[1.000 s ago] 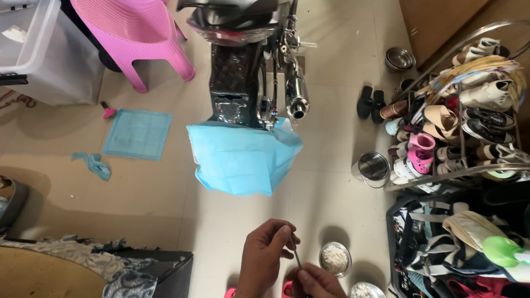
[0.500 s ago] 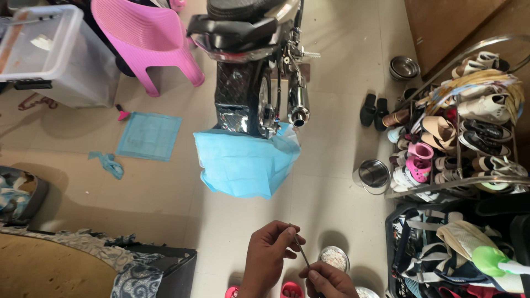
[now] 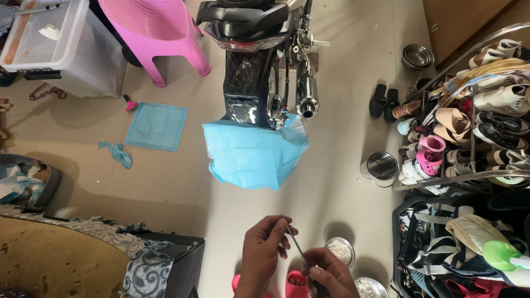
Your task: The person is repairing a motorcycle by tightening bolts and adjusting parts near the front wheel and handlebar area using a screwdriver and their hands.
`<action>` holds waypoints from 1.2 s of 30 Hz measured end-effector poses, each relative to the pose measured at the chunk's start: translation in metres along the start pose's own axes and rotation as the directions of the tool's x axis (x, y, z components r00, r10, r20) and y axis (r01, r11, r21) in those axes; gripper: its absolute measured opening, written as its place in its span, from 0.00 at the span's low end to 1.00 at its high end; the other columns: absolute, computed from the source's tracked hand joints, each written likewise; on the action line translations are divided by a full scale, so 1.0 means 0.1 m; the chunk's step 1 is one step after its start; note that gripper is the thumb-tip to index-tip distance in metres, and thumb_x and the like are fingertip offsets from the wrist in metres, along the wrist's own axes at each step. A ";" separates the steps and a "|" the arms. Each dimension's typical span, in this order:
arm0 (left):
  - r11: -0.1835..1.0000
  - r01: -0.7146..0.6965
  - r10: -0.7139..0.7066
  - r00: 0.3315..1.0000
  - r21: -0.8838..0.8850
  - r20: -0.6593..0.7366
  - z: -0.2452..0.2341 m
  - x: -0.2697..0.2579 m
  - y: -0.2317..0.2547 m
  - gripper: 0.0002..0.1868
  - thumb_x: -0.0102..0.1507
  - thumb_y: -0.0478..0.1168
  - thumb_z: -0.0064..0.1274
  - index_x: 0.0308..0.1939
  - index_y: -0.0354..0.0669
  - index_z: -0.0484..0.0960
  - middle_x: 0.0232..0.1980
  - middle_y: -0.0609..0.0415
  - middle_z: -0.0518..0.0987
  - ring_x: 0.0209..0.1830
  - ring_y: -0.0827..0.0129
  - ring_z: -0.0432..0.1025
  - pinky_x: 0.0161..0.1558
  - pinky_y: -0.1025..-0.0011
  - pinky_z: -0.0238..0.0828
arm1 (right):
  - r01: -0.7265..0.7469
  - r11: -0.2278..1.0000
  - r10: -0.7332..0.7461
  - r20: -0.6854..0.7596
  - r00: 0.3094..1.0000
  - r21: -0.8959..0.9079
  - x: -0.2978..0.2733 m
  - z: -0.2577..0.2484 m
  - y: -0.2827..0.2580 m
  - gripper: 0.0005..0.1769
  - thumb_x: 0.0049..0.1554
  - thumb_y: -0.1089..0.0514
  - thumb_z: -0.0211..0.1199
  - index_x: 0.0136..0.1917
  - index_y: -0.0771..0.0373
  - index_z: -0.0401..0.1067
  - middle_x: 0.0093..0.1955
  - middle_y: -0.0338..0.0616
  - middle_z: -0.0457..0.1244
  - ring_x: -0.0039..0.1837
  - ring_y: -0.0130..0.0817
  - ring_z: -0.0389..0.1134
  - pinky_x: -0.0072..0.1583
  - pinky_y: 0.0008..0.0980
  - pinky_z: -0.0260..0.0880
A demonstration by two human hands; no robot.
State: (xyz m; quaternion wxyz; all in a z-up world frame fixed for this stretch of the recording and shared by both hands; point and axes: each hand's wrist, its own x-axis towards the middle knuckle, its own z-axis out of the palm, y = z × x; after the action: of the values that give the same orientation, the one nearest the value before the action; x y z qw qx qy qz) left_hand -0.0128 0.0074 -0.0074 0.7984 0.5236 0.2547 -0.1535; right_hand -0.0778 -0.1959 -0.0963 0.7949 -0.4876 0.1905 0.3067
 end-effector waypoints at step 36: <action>0.991 -0.007 -0.014 0.988 -0.134 -0.156 -1.16 -0.02 0.63 0.14 0.63 0.41 0.54 0.45 0.32 0.84 0.37 0.45 0.87 0.32 0.67 0.80 0.36 0.70 0.79 | 0.046 0.806 0.136 0.261 0.956 -0.590 0.53 0.32 0.13 0.17 0.60 0.57 0.61 0.61 0.66 0.73 0.46 0.46 0.72 0.51 0.30 0.73 0.58 0.31 0.72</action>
State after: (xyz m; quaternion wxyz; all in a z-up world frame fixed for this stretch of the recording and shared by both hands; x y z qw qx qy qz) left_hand -0.0111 0.1391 0.0040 0.8091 0.4785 0.3274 -0.0959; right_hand -0.0472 -0.1470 -0.1226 0.6155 -0.6551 -0.0215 0.4376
